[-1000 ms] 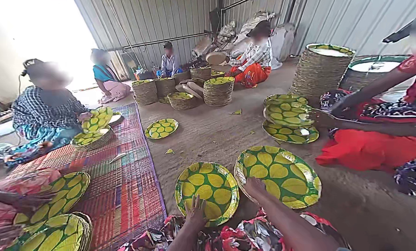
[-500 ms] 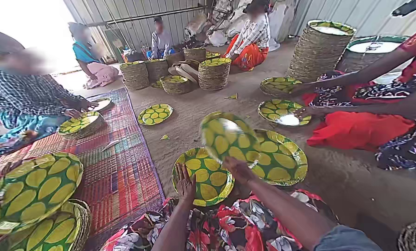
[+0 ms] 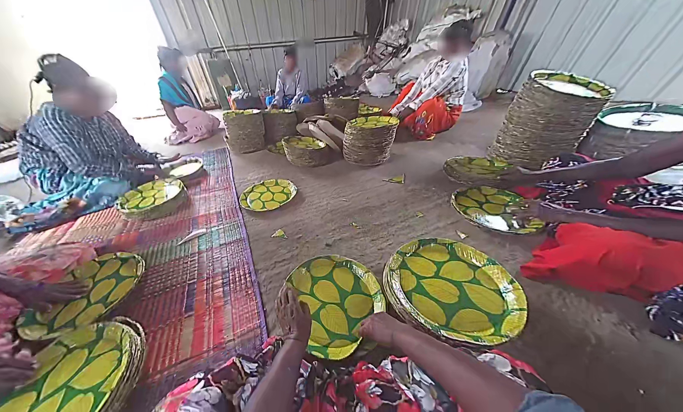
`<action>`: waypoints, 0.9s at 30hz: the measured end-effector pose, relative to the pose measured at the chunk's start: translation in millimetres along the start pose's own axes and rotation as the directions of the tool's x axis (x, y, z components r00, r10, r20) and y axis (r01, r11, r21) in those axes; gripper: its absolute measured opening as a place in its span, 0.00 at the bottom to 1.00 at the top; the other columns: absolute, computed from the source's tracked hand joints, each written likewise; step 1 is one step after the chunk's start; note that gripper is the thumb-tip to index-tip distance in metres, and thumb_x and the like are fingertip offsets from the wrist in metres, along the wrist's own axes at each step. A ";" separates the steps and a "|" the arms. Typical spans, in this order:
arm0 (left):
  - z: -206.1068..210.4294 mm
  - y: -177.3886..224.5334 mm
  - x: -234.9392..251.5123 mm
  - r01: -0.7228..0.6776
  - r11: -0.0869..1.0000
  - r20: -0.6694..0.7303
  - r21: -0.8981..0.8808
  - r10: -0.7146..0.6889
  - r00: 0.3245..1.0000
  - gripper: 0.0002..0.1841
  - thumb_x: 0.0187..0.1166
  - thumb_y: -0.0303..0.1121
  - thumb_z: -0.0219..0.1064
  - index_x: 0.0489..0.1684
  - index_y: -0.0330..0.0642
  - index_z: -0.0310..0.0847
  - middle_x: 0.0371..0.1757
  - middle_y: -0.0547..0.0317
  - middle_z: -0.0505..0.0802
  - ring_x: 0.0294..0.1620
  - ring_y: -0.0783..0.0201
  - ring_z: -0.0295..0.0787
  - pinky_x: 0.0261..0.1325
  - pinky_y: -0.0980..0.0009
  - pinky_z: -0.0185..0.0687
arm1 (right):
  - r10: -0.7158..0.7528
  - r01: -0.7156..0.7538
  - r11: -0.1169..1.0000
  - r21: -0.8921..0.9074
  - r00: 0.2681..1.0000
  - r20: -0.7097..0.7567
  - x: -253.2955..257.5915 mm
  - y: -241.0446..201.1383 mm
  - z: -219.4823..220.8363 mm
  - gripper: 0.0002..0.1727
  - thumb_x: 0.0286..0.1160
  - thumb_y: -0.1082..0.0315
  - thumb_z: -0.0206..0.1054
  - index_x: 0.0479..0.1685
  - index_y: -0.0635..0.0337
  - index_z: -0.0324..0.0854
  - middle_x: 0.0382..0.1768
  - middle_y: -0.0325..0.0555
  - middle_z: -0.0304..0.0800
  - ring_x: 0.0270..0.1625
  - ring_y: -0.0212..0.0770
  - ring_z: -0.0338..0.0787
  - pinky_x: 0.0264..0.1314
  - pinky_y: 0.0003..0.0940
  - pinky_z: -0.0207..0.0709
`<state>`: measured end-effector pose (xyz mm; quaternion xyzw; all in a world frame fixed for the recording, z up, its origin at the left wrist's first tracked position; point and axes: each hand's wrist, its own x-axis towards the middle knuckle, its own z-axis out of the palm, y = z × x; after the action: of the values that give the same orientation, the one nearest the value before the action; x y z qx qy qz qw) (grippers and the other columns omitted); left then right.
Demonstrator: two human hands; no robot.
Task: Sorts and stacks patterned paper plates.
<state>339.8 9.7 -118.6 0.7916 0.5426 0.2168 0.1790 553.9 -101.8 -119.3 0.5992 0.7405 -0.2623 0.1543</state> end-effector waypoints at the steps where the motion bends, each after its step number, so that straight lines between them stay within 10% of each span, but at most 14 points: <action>1: 2.3 -2.5 0.5 -0.037 0.999 0.064 0.020 0.035 0.997 0.23 0.84 0.30 0.57 0.75 0.28 0.76 0.85 0.34 0.74 0.91 0.41 0.61 0.93 0.50 0.51 | 0.018 -0.017 1.000 0.022 0.999 -0.035 -1.1 3.9 -0.3 0.20 0.95 0.63 0.50 0.67 0.64 0.84 0.67 0.64 0.87 0.73 0.67 0.84 0.76 0.69 0.70; 4: 17.5 -13.8 -7.7 -0.165 0.975 0.437 0.151 0.084 0.895 0.33 0.88 0.42 0.58 0.91 0.36 0.59 0.95 0.40 0.56 0.98 0.44 0.39 0.96 0.42 0.30 | 0.306 -0.218 0.945 0.243 0.851 -0.427 -11.8 17.8 -15.1 0.32 0.89 0.46 0.58 0.76 0.65 0.79 0.77 0.65 0.81 0.83 0.62 0.77 0.86 0.64 0.61; 7: 35.4 -19.7 -20.8 -0.245 0.939 0.678 0.241 0.018 0.735 0.43 0.88 0.50 0.58 0.98 0.42 0.39 0.98 0.45 0.43 0.99 0.46 0.30 0.94 0.36 0.24 | 0.714 -0.549 0.693 0.467 0.609 -0.345 -26.8 25.7 -28.7 0.41 0.82 0.54 0.68 0.88 0.73 0.60 0.87 0.73 0.61 0.90 0.68 0.61 0.86 0.72 0.55; 12: 37.9 -19.2 -17.9 -0.243 0.940 0.691 0.237 0.013 0.723 0.44 0.86 0.50 0.63 0.97 0.43 0.42 0.99 0.46 0.44 0.99 0.47 0.31 0.94 0.35 0.27 | 0.827 -0.728 0.534 0.431 0.556 -0.086 -30.3 34.7 -24.4 0.22 0.82 0.71 0.61 0.72 0.75 0.76 0.77 0.70 0.74 0.80 0.65 0.77 0.74 0.59 0.76; 19: 19.8 -19.1 -9.4 -0.028 0.999 0.365 -0.040 0.040 0.930 0.35 0.92 0.46 0.53 0.93 0.35 0.52 0.95 0.35 0.54 0.98 0.41 0.41 0.95 0.40 0.35 | 0.640 -0.495 0.759 0.423 0.451 -0.622 -46.7 33.4 -31.0 0.23 0.93 0.63 0.53 0.72 0.71 0.81 0.74 0.74 0.79 0.81 0.71 0.75 0.79 0.70 0.64; 22: 12.5 -21.2 -1.5 0.232 0.943 0.173 -0.238 -0.194 0.966 0.34 0.95 0.44 0.46 0.93 0.29 0.47 0.94 0.28 0.53 0.96 0.36 0.45 0.95 0.42 0.40 | 0.385 -0.283 0.921 0.268 0.555 -0.737 -37.4 10.5 -26.6 0.19 0.91 0.68 0.53 0.61 0.74 0.84 0.64 0.72 0.86 0.69 0.68 0.87 0.68 0.61 0.79; 25: 13.3 -33.9 9.3 0.521 0.721 0.199 -0.457 -0.487 0.850 0.33 0.98 0.46 0.36 0.92 0.28 0.50 0.90 0.27 0.62 0.93 0.36 0.56 0.92 0.44 0.51 | 0.145 -0.080 0.983 0.164 0.888 -0.436 -22.9 -19.2 -17.3 0.19 0.92 0.68 0.53 0.66 0.70 0.83 0.68 0.69 0.84 0.71 0.68 0.85 0.71 0.64 0.77; 27: 12.0 -39.2 10.7 0.618 0.522 0.299 -0.588 -0.570 0.765 0.35 0.97 0.50 0.33 0.90 0.28 0.53 0.89 0.27 0.65 0.91 0.37 0.59 0.90 0.43 0.53 | 0.062 -0.052 0.997 0.065 0.984 -0.167 -9.9 -22.5 -3.5 0.17 0.90 0.70 0.54 0.66 0.67 0.83 0.67 0.68 0.84 0.71 0.69 0.84 0.67 0.69 0.76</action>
<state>319.1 32.8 -147.5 0.4498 0.6606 0.2909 0.5260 534.7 -111.1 -106.5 0.6446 0.7252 -0.2283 0.0804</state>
